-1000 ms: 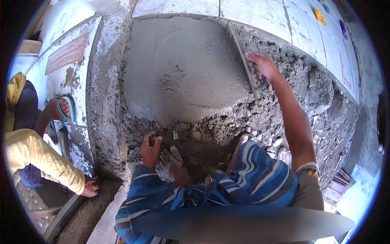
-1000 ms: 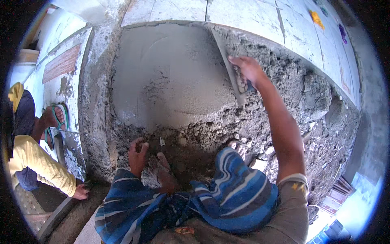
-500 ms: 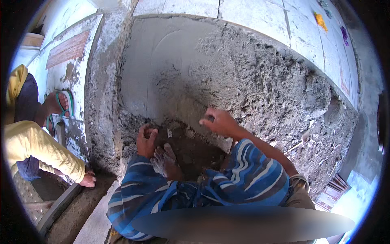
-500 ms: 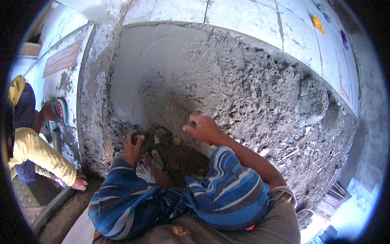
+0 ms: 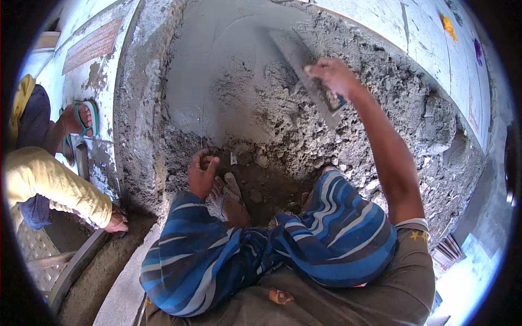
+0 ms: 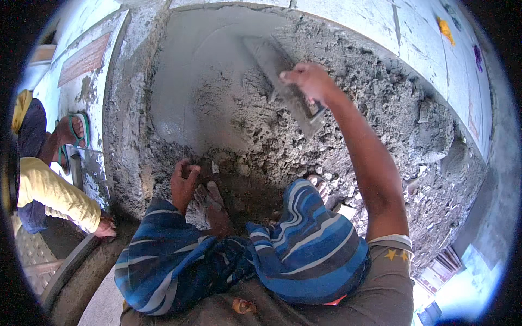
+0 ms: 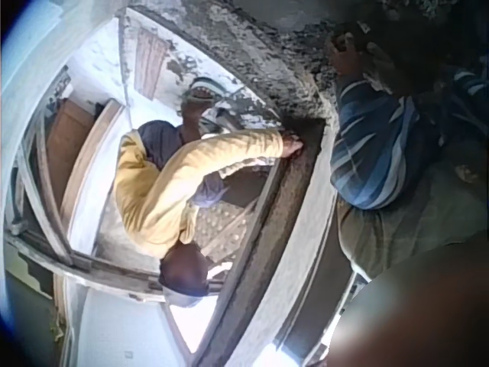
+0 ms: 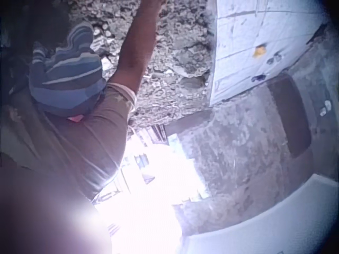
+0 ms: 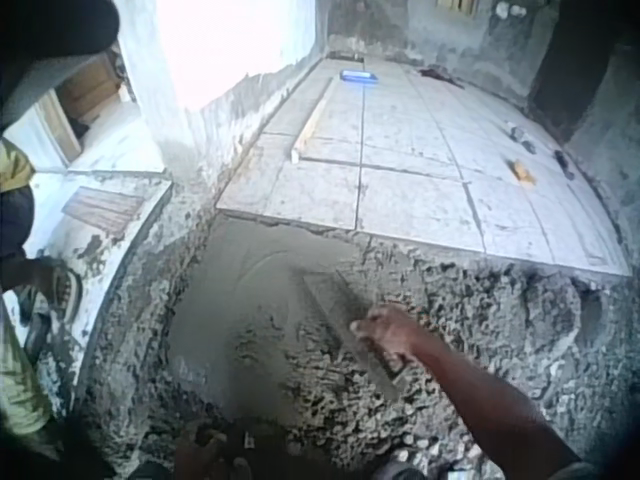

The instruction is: Apply cement and level it to lay a ceramic floor tile in a building under renovation.

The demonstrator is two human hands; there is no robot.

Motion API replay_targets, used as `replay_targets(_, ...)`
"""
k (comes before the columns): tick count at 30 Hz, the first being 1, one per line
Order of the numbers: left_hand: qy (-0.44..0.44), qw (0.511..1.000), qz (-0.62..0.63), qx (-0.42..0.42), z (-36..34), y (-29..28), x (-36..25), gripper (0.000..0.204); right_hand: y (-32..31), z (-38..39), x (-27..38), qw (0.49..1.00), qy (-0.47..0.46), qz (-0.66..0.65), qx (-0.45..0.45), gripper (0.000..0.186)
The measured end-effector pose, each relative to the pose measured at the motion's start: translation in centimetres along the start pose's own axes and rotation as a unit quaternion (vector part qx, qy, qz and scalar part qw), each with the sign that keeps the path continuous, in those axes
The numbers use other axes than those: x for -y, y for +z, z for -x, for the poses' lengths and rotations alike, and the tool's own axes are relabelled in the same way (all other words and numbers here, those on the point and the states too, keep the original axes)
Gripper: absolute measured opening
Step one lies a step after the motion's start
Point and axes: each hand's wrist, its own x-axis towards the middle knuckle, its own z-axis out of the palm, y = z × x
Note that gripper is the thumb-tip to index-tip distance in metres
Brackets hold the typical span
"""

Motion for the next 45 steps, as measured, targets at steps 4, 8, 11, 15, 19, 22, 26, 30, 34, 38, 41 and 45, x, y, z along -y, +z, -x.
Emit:
replay_targets(4, 0.001, 1.000, -0.025, -0.003, -1.0, -0.1, 0.6, 0.050, 3.9, 2.7, -0.1, 0.992, -0.092, 0.090, -0.009, 0.041)
replay_targets(8, -0.036, 0.998, -0.054, 0.028, -1.8, 0.3, -1.0, 0.060, 8.2, 4.7, -3.3, 0.986, -0.143, 0.089, 0.014, 0.046)
replay_targets(11, -0.024, 0.998, -0.044, 0.031, -2.0, 0.1, 0.1, 0.060, 13.6, 8.9, -2.7, 0.971, -0.153, 0.184, -0.024, 0.042)
replay_targets(15, -0.013, 1.000, 0.009, 0.022, -1.6, -0.3, 1.7, 0.060, 15.1, 11.3, -2.5, 0.941, -0.193, 0.278, -0.013, 0.035)
replay_targets(19, 0.016, 1.000, 0.008, -0.004, -1.3, 0.0, 1.7, 0.057, 13.1, 7.3, -3.4, 0.877, -0.284, 0.386, -0.030, 0.029)
replay_targets(22, 0.002, 1.000, 0.011, -0.008, -1.5, -0.1, 1.1, 0.056, 9.6, 0.9, -1.7, 0.840, -0.267, 0.466, -0.077, 0.030)
replay_targets(26, -0.016, 0.999, 0.048, -0.009, -0.9, -0.9, 0.9, 0.056, 3.0, -4.0, 3.4, 0.889, -0.140, 0.401, -0.170, 0.034)
replay_targets(30, 0.001, 0.999, 0.039, -0.021, -0.4, -1.2, 1.6, 0.057, 3.7, -3.9, 1.0, 0.935, -0.168, 0.269, -0.155, 0.042)
replay_targets(34, -0.006, 1.000, 0.000, -0.018, 0.0, -1.8, 3.0, 0.058, 12.6, 6.3, -2.4, 0.944, -0.176, 0.278, 0.007, 0.041)
replay_targets(38, -0.023, 1.000, -0.006, 0.019, -0.7, -1.9, 4.0, 0.057, 11.2, 12.8, -4.8, 0.939, -0.110, 0.325, 0.038, 0.036)
replay_targets(41, -0.018, 0.999, 0.048, 0.003, -0.2, -2.4, 2.7, 0.056, 6.3, 16.9, -9.5, 0.959, 0.001, 0.250, -0.136, 0.038)
replay_targets(45, -0.042, 0.998, -0.049, 0.001, -0.6, -1.7, 2.3, 0.056, -4.3, 21.3, -21.4, 0.862, 0.122, 0.134, -0.474, 0.038)
